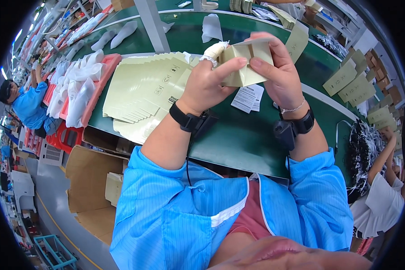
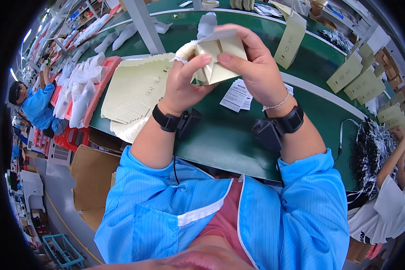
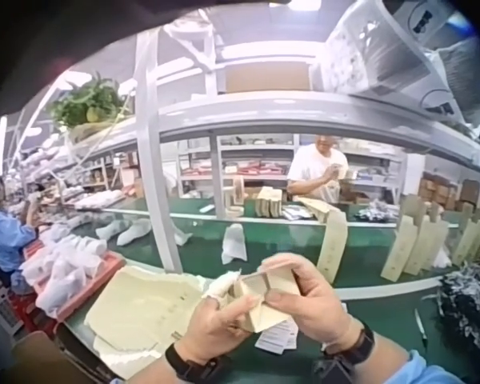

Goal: Folding flat cardboard sleeves into boxes at a manual assembly station.

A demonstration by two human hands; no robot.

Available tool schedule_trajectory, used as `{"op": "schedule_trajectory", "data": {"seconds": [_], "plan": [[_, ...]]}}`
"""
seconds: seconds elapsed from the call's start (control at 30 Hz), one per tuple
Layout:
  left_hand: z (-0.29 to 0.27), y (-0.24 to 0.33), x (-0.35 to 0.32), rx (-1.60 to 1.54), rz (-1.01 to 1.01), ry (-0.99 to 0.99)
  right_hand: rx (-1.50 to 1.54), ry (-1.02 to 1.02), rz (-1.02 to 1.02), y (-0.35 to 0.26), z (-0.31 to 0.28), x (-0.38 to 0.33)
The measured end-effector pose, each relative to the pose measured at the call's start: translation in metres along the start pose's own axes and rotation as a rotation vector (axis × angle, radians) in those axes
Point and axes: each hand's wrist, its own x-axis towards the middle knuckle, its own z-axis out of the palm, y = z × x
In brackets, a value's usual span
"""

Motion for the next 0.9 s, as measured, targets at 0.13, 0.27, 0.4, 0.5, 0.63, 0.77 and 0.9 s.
{"op": "schedule_trajectory", "data": {"seconds": [0.13, 0.27, 0.4, 0.5, 0.63, 0.77, 0.9], "plan": [[0.009, -0.006, -0.003, -0.236, -0.045, 0.160, -0.323, -0.129, -0.057, -0.008, -0.019, 0.002], [0.006, -0.005, -0.003, -0.141, 0.035, 0.091, -0.542, -0.197, -0.139, -0.018, -0.018, 0.003], [0.004, -0.004, -0.001, -0.114, 0.018, 0.033, -0.625, -0.059, -0.119, -0.010, -0.016, 0.000], [0.005, -0.011, -0.002, -0.136, -0.014, 0.061, -0.706, -0.047, -0.207, -0.004, -0.018, 0.002], [0.005, -0.012, -0.003, -0.189, 0.019, 0.025, -0.793, -0.114, -0.237, -0.009, -0.024, 0.001], [0.006, -0.012, -0.006, -0.213, -0.020, 0.029, -0.850, -0.122, -0.267, -0.008, -0.024, -0.003], [-0.001, -0.017, 0.002, 0.008, -0.123, 0.078, -0.938, -0.113, -0.323, -0.010, -0.012, -0.004]]}}
